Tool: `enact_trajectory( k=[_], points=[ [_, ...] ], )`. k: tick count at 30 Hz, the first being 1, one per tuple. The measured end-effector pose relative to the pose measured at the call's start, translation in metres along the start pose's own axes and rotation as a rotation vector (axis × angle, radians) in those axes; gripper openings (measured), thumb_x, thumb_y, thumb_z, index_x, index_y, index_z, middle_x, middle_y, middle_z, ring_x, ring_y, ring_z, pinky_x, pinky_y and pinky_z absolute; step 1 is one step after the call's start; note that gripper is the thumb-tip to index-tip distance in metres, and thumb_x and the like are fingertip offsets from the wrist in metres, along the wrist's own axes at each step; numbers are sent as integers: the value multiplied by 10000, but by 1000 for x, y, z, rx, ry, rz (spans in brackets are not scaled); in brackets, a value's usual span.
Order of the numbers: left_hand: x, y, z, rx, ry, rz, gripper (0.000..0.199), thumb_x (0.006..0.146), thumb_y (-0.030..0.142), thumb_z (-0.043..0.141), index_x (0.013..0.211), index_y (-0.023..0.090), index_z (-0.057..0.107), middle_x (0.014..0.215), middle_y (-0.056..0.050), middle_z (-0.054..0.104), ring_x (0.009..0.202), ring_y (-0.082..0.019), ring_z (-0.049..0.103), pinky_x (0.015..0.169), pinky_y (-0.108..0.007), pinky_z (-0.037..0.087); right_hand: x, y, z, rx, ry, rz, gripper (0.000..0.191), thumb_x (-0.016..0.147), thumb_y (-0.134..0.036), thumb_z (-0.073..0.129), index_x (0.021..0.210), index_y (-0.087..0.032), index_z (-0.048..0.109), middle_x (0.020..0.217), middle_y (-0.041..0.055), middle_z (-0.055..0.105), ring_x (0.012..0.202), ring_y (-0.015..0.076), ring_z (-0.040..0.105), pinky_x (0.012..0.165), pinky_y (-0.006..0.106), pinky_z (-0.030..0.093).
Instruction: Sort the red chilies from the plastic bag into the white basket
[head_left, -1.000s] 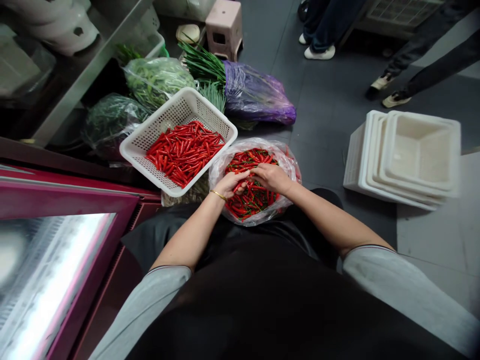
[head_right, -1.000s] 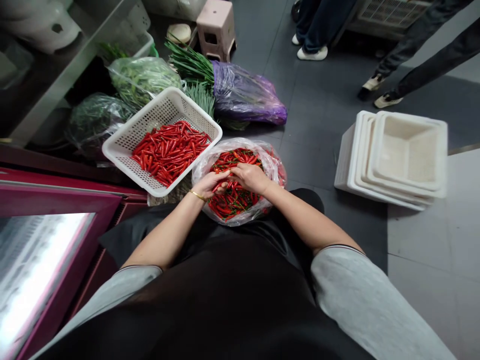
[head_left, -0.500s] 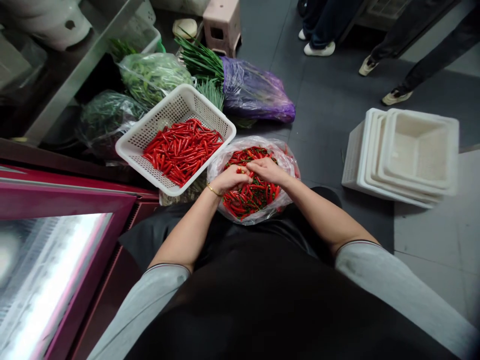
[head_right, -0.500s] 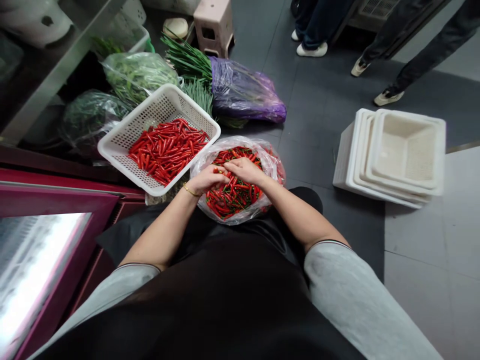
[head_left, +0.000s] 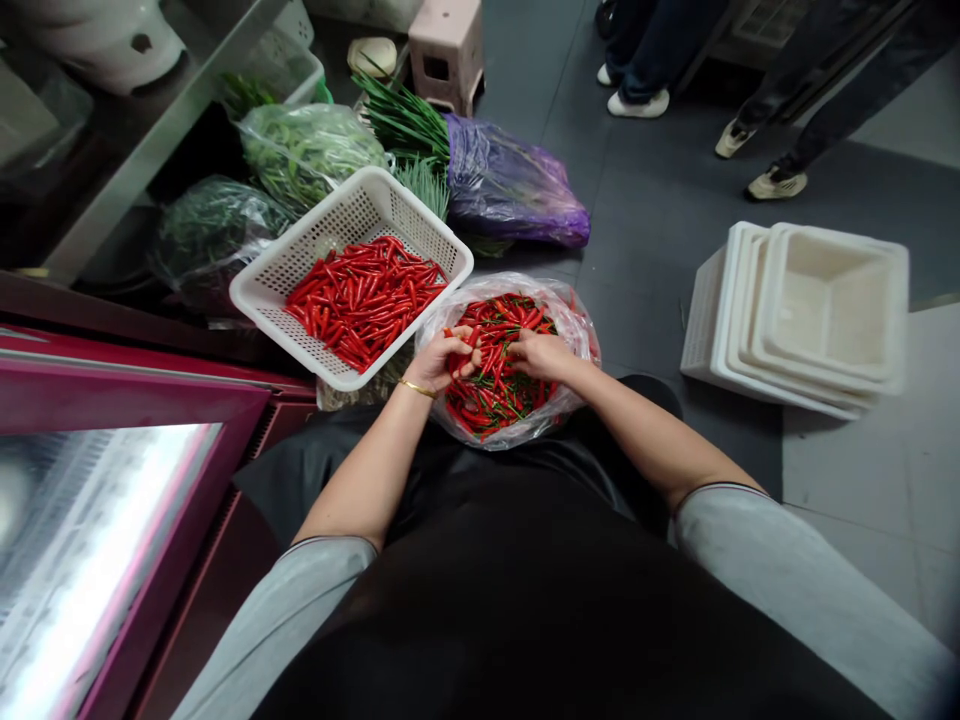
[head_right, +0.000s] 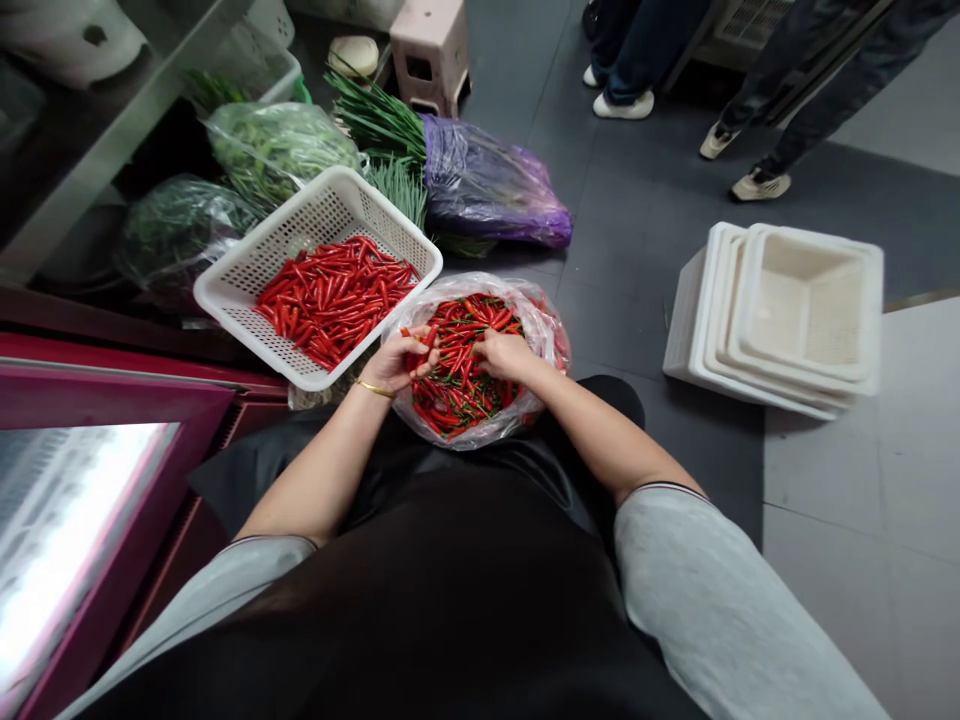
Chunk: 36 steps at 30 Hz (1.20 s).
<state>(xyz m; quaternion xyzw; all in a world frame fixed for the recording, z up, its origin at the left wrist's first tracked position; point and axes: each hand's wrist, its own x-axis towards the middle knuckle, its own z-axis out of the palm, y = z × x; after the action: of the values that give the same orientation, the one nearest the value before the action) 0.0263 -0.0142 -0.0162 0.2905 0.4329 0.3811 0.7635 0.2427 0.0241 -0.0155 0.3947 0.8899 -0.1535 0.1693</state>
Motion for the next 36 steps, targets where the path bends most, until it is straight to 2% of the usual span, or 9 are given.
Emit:
enact_trajectory(
  k=[5, 8, 11, 16, 20, 23, 26, 31, 36],
  points=[
    [17, -18, 33, 57, 246, 116, 351, 679, 374, 762, 750, 182, 476, 446, 108, 388, 322, -22, 333, 352, -183, 209, 7, -12, -25, 91, 189, 83, 335, 975, -338, 389, 1105, -141, 626, 1028, 124, 693, 890, 212, 634, 699, 273, 388],
    [25, -23, 43, -12, 338, 206, 391, 671, 428, 770, 762, 174, 488, 464, 94, 444, 339, -27, 379, 342, -174, 229, 4, -20, -19, 116, 297, 127, 375, 983, -394, 373, 1109, -137, 614, 1045, 131, 697, 856, 213, 641, 660, 269, 365],
    [25, -21, 39, -73, 376, 228, 389, 663, 424, 772, 769, 173, 494, 489, 85, 482, 345, -28, 395, 334, -162, 228, -2, -18, -7, 169, 307, 95, 416, 989, -450, 367, 1009, -142, 646, 924, 105, 714, 774, 186, 635, 645, 254, 347],
    [15, -14, 44, -70, 342, 258, 349, 722, 459, 716, 761, 173, 519, 525, 65, 501, 362, -31, 387, 342, -176, 226, -8, -19, -3, 103, 254, 49, 500, 1012, -434, 292, 922, -134, 681, 800, 98, 711, 669, 170, 610, 591, 265, 301],
    [6, -5, 51, 183, 239, 333, 338, 697, 420, 750, 695, 156, 540, 524, 54, 515, 407, -35, 417, 395, -182, 294, -18, -26, -11, -38, 128, -176, 509, 998, -427, 308, 856, -134, 699, 756, 109, 709, 629, 172, 585, 554, 276, 247],
    [3, -3, 48, 228, 139, 255, 339, 706, 419, 745, 690, 162, 526, 483, 61, 496, 370, -40, 390, 378, -190, 272, -27, -31, -14, -30, 159, -259, 517, 996, -431, 293, 858, -131, 690, 774, 112, 708, 630, 160, 574, 552, 270, 239],
    [4, -7, 45, 99, 268, 245, 327, 745, 435, 706, 732, 182, 499, 464, 72, 477, 339, -53, 388, 356, -193, 258, -30, -38, -9, 144, 255, -156, 460, 993, -431, 314, 911, -151, 669, 788, 80, 698, 650, 150, 574, 567, 256, 263],
    [2, -18, 52, 47, 552, 426, 278, 774, 415, 681, 766, 187, 522, 587, 41, 549, 486, -85, 526, 458, -201, 410, -21, -50, 6, 602, 442, -42, 379, 999, -373, 325, 884, -158, 615, 737, 15, 631, 624, 116, 528, 612, 230, 334],
    [0, -23, 58, 92, 558, 421, 225, 786, 377, 678, 773, 190, 554, 636, 19, 586, 557, -100, 561, 522, -213, 462, -24, -54, 7, 576, 496, -142, 477, 1017, -387, 262, 790, -151, 609, 682, 21, 583, 622, 120, 499, 629, 241, 336]
  ],
)
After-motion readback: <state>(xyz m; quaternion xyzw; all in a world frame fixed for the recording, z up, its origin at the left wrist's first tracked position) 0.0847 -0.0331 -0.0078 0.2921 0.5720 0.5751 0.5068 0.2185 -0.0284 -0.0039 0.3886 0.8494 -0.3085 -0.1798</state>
